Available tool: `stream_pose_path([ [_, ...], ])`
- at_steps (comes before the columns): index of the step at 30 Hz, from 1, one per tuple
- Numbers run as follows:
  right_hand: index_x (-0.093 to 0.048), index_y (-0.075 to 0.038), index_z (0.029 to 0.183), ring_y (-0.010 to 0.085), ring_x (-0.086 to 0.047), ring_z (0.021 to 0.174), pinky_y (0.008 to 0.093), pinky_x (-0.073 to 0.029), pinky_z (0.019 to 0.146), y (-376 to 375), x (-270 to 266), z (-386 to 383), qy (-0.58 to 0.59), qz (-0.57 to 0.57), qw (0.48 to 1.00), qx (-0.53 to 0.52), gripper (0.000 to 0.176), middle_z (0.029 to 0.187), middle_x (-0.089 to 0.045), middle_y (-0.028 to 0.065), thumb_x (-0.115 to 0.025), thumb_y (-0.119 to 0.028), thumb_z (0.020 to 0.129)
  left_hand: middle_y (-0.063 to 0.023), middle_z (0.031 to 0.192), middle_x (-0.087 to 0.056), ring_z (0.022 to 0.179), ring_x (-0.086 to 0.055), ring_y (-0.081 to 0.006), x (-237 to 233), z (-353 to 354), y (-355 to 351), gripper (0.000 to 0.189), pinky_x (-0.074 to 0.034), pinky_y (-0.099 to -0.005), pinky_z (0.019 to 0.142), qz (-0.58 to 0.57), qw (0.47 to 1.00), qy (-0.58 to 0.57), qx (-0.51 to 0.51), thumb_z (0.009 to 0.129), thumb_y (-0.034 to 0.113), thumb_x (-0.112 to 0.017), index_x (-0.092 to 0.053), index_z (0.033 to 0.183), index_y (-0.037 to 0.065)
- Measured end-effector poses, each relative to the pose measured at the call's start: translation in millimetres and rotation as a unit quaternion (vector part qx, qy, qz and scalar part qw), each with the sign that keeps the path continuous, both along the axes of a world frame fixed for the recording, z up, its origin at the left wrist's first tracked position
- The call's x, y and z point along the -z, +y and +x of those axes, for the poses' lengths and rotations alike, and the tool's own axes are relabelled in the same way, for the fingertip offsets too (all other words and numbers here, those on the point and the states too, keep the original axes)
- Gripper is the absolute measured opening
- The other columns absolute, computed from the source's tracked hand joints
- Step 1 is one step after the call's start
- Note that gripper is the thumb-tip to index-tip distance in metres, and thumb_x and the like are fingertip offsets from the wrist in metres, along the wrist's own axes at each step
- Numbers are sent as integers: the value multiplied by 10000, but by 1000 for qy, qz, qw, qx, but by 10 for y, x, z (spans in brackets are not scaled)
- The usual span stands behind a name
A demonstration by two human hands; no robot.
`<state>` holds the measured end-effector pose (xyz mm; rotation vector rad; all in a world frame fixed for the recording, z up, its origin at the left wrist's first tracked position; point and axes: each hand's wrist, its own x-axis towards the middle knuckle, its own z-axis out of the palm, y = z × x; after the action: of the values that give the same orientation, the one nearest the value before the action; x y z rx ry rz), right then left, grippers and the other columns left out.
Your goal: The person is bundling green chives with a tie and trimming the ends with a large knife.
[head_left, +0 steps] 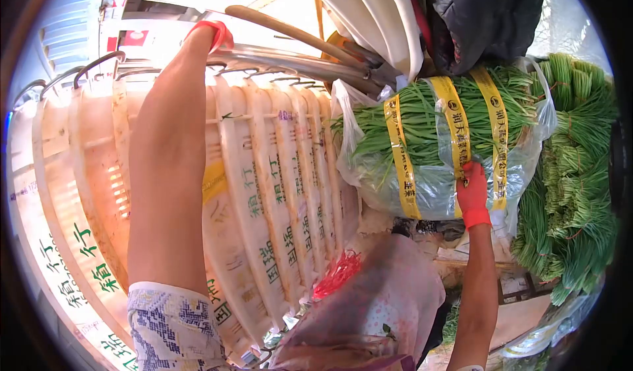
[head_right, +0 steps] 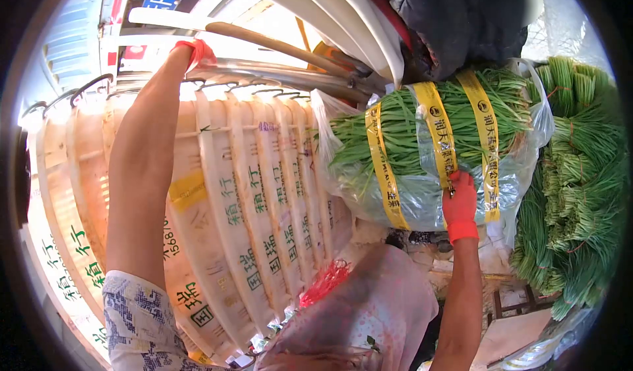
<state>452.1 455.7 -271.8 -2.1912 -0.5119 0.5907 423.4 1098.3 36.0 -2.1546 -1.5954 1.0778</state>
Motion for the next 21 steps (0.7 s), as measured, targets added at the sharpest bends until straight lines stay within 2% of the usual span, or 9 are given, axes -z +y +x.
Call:
stream_pose_path([
  [2, -489, -53, 999, 387, -582, 918, 445, -483, 779, 1, -14, 9, 17, 6, 1000, -3, 365, 982, -570, 158, -665, 58, 699, -133, 1117, -651, 1009, -589, -292, -45, 22, -35, 398, -473, -468, 861, -11, 999, -22, 20, 698, 310, -720, -705, 1051, 127],
  [4, -491, -55, 1001, 398, -578, 921, 457, -480, 780, 10, -13, -5, 18, -1, 1000, -6, 361, 986, -572, 165, -660, 55, 702, -136, 1107, -651, 978, -593, -292, -255, 106, -218, 440, -466, -457, 859, -63, 985, 118, 112, 705, 348, -714, -697, 1085, 126],
  [5, -493, -57, 1004, 409, -574, 925, 469, -476, 780, 11, 6, 22, 11, -6, 1000, -9, 357, 991, -575, 172, -656, 52, 705, -140, 1145, -635, 1019, -577, -281, -389, 90, -408, 482, -464, -452, 849, -18, 998, -48, 24, 697, 377, -729, -690, 1097, 111],
  [8, -500, -61, 1003, 412, -574, 941, 489, -470, 783, 8, 46, 32, 4, -6, 1000, -5, 347, 1000, -578, 179, -651, 44, 708, -67, 1100, -642, 922, -570, -245, -579, 56, -730, 448, -461, -382, 740, 28, 963, -251, -98, 705, 449, -733, -698, 1016, 128],
  [10, -509, -64, 1004, 412, -574, 958, 501, -465, 797, -7, 30, 20, 12, -14, 1000, -1, 343, 1018, -584, 173, -645, 43, 708, -77, 1148, -626, 981, -545, -231, -581, 21, -828, 509, -438, -387, 803, -13, 955, -282, -90, 713, 491, -723, -686, 1086, 146],
  [12, -522, -61, 1032, 405, -569, 992, 494, -468, 823, -24, 6, 54, 12, -7, 1000, -15, 343, 1054, -593, 159, -642, 17, 720, -81, 1194, -613, 1072, -524, -228, -607, -19, -1347, 538, -411, -398, 878, -96, 903, -417, 25, 740, 499, -710, -668, 1149, 152],
  [16, -536, -62, 1134, 403, -553, 1054, 473, -460, 888, -258, -82, -6, 52, 66, 996, -37, 401, 1124, -591, 169, -635, -22, 747, -190, 1345, -543, 1198, -534, -282, -589, 23, -1711, 787, -457, -428, 936, -93, 876, -473, 2, 753, 491, -744, -540, 1314, -23],
  [19, -531, -52, 1233, 398, -534, 1109, 450, -439, 955, -461, -675, -143, -39, 112, 993, -20, 474, 1173, -577, 195, -631, -55, 769, -217, 1146, -660, 1018, -646, -314, -550, 60, -1731, 752, -484, -371, 897, 59, 918, -341, 191, 745, 522, -747, -606, 1213, -49],
  [21, -521, -40, 1276, 395, -522, 1140, 432, -414, 1000, -821, -1223, -427, 24, 97, 995, -7, 508, 1212, -561, 213, -632, -62, 781, -226, 1118, -667, 1027, -642, -333, -812, 90, -1955, 721, -480, -380, 897, 30, 901, -390, 190, 749, 514, -744, -621, 1183, -49],
])
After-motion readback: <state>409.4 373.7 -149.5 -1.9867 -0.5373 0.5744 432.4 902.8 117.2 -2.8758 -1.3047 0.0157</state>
